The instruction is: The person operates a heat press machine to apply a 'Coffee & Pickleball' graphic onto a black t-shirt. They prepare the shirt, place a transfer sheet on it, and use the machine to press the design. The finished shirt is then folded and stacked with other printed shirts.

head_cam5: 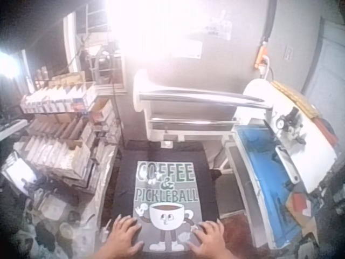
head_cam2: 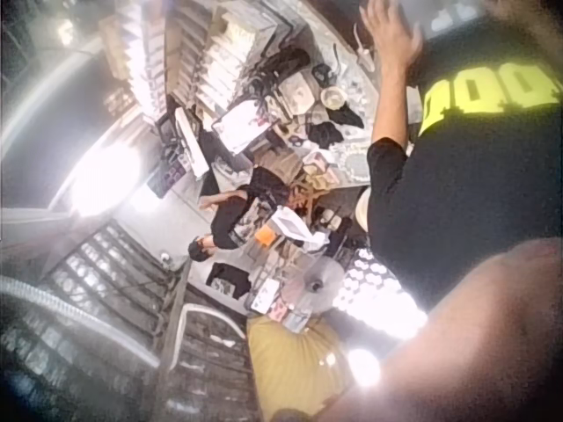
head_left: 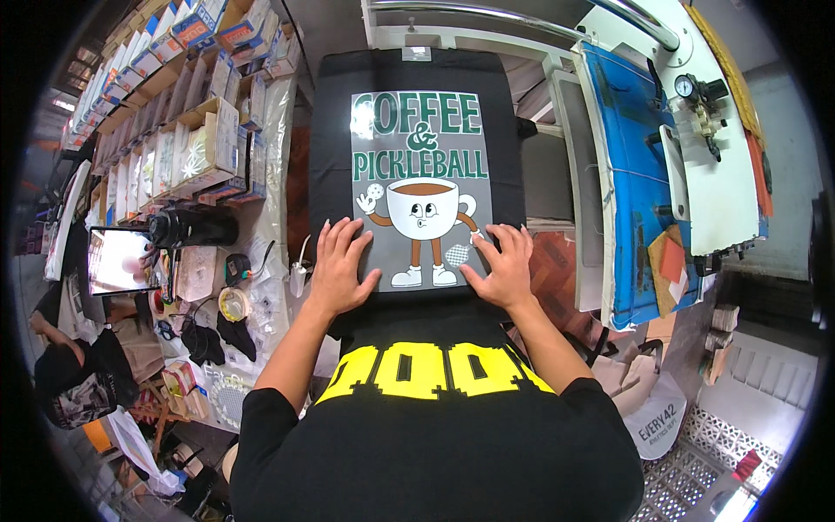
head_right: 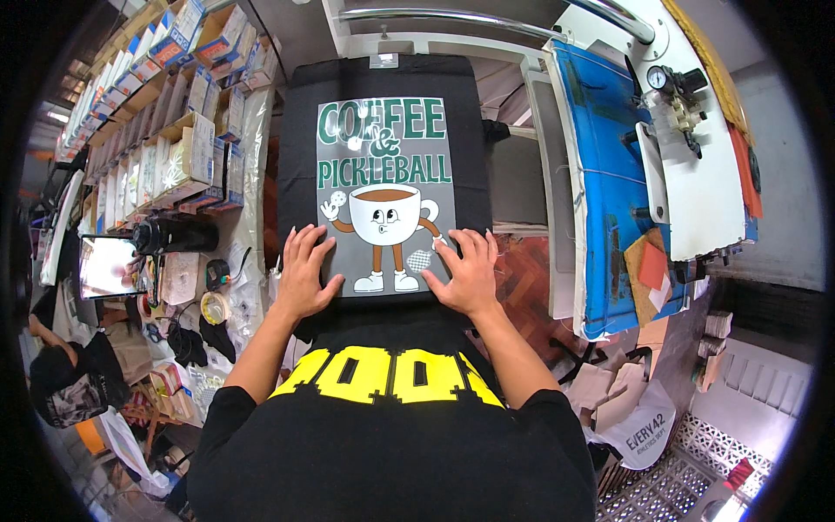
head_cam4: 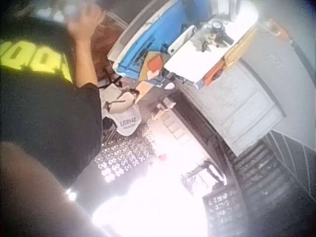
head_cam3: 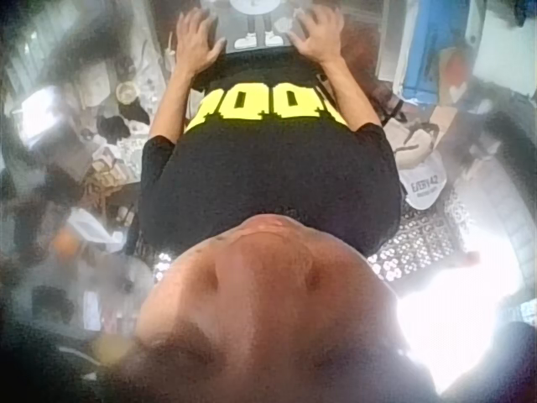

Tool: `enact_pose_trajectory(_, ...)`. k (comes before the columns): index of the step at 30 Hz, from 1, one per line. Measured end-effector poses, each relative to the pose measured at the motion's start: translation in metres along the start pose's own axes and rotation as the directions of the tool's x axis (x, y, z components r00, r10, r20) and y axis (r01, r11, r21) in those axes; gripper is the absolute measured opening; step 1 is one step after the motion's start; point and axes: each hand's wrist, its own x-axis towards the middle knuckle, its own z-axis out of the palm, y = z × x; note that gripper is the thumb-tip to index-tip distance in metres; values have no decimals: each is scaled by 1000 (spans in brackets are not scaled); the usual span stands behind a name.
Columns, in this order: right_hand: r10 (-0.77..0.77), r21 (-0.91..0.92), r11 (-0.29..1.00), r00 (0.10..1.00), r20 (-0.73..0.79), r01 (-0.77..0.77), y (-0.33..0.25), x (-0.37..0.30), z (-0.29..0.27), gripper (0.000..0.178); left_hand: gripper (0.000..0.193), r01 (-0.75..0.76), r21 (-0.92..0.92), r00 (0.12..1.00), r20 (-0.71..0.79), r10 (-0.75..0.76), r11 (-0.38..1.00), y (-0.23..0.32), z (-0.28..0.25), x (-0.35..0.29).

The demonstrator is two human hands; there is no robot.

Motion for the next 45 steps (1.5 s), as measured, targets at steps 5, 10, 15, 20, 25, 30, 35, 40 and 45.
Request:
enact_pose_trajectory(5,10,4,1000,1000,3,-10,-4,1,-2,48,61,9,-4,1000,-10,-9,1000,3,-3,1)
enact_pose_trajectory(10,35,61,998,999,-10,-34,8,18,-3,39,42,58,-33,998,12,-58,998,-6,-4,14)
enact_pose_trajectory(15,437,298,890,830,-346,-344,92,73,25,30,14,89,-536,797,-467,-383,840,-92,5,66)
enact_pose_trajectory(20,416,591,-495,423,805,-637,169,101,60,70,56,526,-844,591,453,-667,-106,-174,16,101)
enact_pose_trajectory(25,331,783,-561,795,508,-267,179,136,68,67,72,341,-805,765,538,-355,-485,-184,35,114)
enact_pose_trajectory(30,490,812,-547,708,508,-204,205,188,48,43,55,182,-942,765,317,-561,-284,-241,34,157)
enact_pose_trajectory(35,723,860,-507,513,463,-63,231,198,52,32,35,-66,-903,716,253,-651,-424,-281,27,155)
enact_pose_trajectory(40,803,907,-419,483,349,40,249,197,64,34,31,-277,-830,705,168,-689,-485,-287,24,148)
enact_pose_trajectory(45,747,840,-543,457,482,2,250,198,56,36,26,-399,-727,716,134,-685,-559,-273,15,149)
